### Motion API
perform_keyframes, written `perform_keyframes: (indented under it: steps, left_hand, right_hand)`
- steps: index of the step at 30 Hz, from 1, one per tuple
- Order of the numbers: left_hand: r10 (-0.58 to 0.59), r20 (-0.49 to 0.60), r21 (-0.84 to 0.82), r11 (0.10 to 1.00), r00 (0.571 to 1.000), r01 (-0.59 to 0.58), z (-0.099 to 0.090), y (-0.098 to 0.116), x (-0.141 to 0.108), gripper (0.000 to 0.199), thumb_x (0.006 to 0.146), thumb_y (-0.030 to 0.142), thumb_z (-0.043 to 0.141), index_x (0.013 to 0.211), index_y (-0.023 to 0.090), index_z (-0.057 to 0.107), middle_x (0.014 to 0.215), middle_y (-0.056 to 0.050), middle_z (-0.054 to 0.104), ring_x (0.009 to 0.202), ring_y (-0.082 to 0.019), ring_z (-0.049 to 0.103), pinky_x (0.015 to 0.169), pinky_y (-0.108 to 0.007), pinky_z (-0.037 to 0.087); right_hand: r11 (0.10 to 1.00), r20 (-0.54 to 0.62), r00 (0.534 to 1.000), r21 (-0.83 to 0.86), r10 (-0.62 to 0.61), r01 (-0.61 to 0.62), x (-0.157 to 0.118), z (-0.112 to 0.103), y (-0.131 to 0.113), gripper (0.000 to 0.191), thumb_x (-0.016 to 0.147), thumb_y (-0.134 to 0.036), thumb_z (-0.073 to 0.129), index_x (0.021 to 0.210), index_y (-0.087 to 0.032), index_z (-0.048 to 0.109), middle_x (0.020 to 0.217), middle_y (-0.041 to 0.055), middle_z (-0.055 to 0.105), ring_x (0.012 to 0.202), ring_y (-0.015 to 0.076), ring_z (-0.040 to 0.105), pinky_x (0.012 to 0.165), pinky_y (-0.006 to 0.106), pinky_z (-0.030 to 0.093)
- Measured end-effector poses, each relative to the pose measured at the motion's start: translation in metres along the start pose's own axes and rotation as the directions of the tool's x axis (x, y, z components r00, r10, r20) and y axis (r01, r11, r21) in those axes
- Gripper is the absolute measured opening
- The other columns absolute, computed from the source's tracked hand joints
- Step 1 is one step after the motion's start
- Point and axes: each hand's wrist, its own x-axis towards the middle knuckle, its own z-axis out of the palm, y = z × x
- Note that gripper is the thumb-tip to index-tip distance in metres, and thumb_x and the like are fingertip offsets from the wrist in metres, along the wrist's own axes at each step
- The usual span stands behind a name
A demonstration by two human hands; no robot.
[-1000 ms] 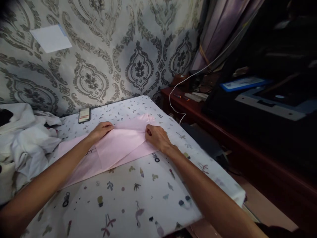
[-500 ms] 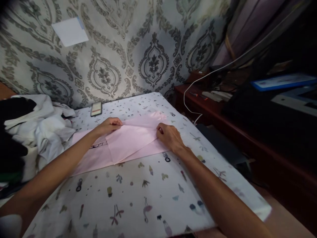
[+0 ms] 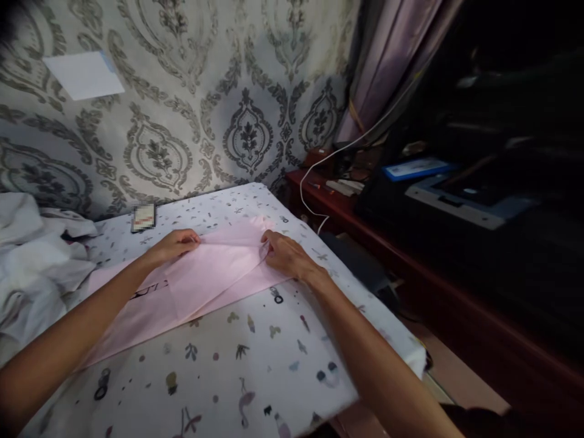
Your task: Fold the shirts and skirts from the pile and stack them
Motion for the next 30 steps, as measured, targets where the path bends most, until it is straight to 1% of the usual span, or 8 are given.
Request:
perform_keyframes:
  steps: [6, 8, 10, 14, 17, 19, 24, 30]
  left_hand:
    - [-0.021, -0.079, -0.067, 0.998, 0.997, 0.015, 0.013, 0.001, 0.006, 0.024, 0.064, 0.037, 0.061, 0.080, 0.020, 0.065, 0.064, 0.002, 0.060, 0.062, -0.016, 0.052, 0.063, -0.028, 0.038]
    - [-0.037, -0.101, -0.074, 0.997, 0.994, 0.030, 0.013, 0.002, 0.007, 0.023, 0.064, 0.037, 0.061, 0.079, 0.020, 0.065, 0.064, 0.002, 0.060, 0.062, -0.016, 0.052, 0.064, -0.029, 0.038]
    - [-0.032, -0.104, -0.078, 0.997, 0.994, 0.024, 0.013, 0.001, 0.007, 0.024, 0.064, 0.037, 0.061, 0.079, 0.020, 0.066, 0.066, 0.002, 0.062, 0.064, -0.016, 0.053, 0.065, -0.029, 0.039]
    - [-0.003, -0.116, -0.088, 0.996, 0.993, -0.007, 0.014, -0.004, 0.008, 0.025, 0.065, 0.039, 0.061, 0.078, 0.019, 0.067, 0.071, 0.000, 0.065, 0.068, -0.017, 0.055, 0.066, -0.029, 0.040]
    - [-0.009, -0.126, -0.097, 0.995, 0.992, -0.003, 0.015, -0.006, 0.009, 0.026, 0.063, 0.041, 0.062, 0.077, 0.019, 0.067, 0.074, -0.001, 0.067, 0.072, -0.019, 0.057, 0.069, -0.030, 0.041]
    - [-0.018, -0.124, -0.098, 0.995, 0.992, 0.006, 0.016, -0.006, 0.009, 0.028, 0.062, 0.043, 0.063, 0.077, 0.020, 0.068, 0.075, -0.002, 0.067, 0.073, -0.020, 0.058, 0.071, -0.031, 0.042]
    - [-0.022, -0.135, -0.092, 0.996, 0.991, 0.009, 0.016, -0.006, 0.007, 0.031, 0.062, 0.046, 0.062, 0.077, 0.020, 0.068, 0.076, -0.002, 0.067, 0.074, -0.020, 0.058, 0.070, -0.031, 0.042]
    - [-0.026, -0.179, -0.086, 0.996, 0.983, 0.010, 0.019, -0.008, 0.007, 0.029, 0.063, 0.044, 0.060, 0.078, 0.020, 0.067, 0.073, -0.001, 0.067, 0.071, -0.019, 0.058, 0.069, -0.030, 0.041]
  right_hand:
    - [0.997, -0.070, 0.997, -0.066, -0.032, 0.028, 0.002, 0.008, -0.002, 0.025, 0.080, -0.009, 0.052, 0.096, -0.020, 0.067, 0.097, 0.0063, 0.067, 0.081, 0.0170, 0.057, 0.067, 0.026, 0.037]
    - [0.997, -0.109, 0.994, -0.079, -0.010, 0.002, 0.002, 0.006, -0.001, 0.024, 0.083, -0.009, 0.049, 0.093, -0.019, 0.069, 0.098, 0.0068, 0.067, 0.081, 0.0168, 0.057, 0.067, 0.027, 0.036]
    - [0.996, -0.119, 0.993, -0.082, 0.011, -0.020, 0.001, 0.001, 0.000, 0.025, 0.083, -0.010, 0.050, 0.096, -0.020, 0.069, 0.098, 0.0061, 0.067, 0.079, 0.0160, 0.056, 0.066, 0.027, 0.035]
    - [0.997, -0.027, 0.999, -0.078, -0.022, 0.020, -0.002, -0.006, 0.001, 0.031, 0.076, -0.012, 0.056, 0.105, -0.021, 0.065, 0.094, 0.0034, 0.067, 0.079, 0.0166, 0.057, 0.064, 0.026, 0.034]
    - [0.987, 0.014, 0.997, -0.141, -0.075, 0.076, -0.003, -0.003, 0.000, 0.032, 0.076, -0.014, 0.057, 0.106, -0.023, 0.064, 0.103, 0.0041, 0.068, 0.083, 0.0178, 0.058, 0.063, 0.027, 0.033]
    - [0.978, 0.011, 0.997, -0.196, -0.077, 0.078, -0.002, 0.001, -0.001, 0.028, 0.080, -0.014, 0.055, 0.103, -0.024, 0.066, 0.109, 0.0043, 0.068, 0.084, 0.0176, 0.059, 0.063, 0.028, 0.032]
    - [0.963, -0.065, 0.996, -0.267, -0.056, 0.036, 0.001, 0.004, -0.001, 0.019, 0.087, -0.014, 0.051, 0.093, -0.021, 0.068, 0.107, 0.0057, 0.069, 0.082, 0.0172, 0.060, 0.059, 0.029, 0.028]
    - [0.965, -0.228, 0.974, -0.255, 0.007, -0.067, 0.001, 0.003, 0.000, 0.024, 0.092, -0.016, 0.046, 0.103, -0.020, 0.066, 0.108, 0.0065, 0.068, 0.082, 0.0179, 0.060, 0.060, 0.029, 0.028]
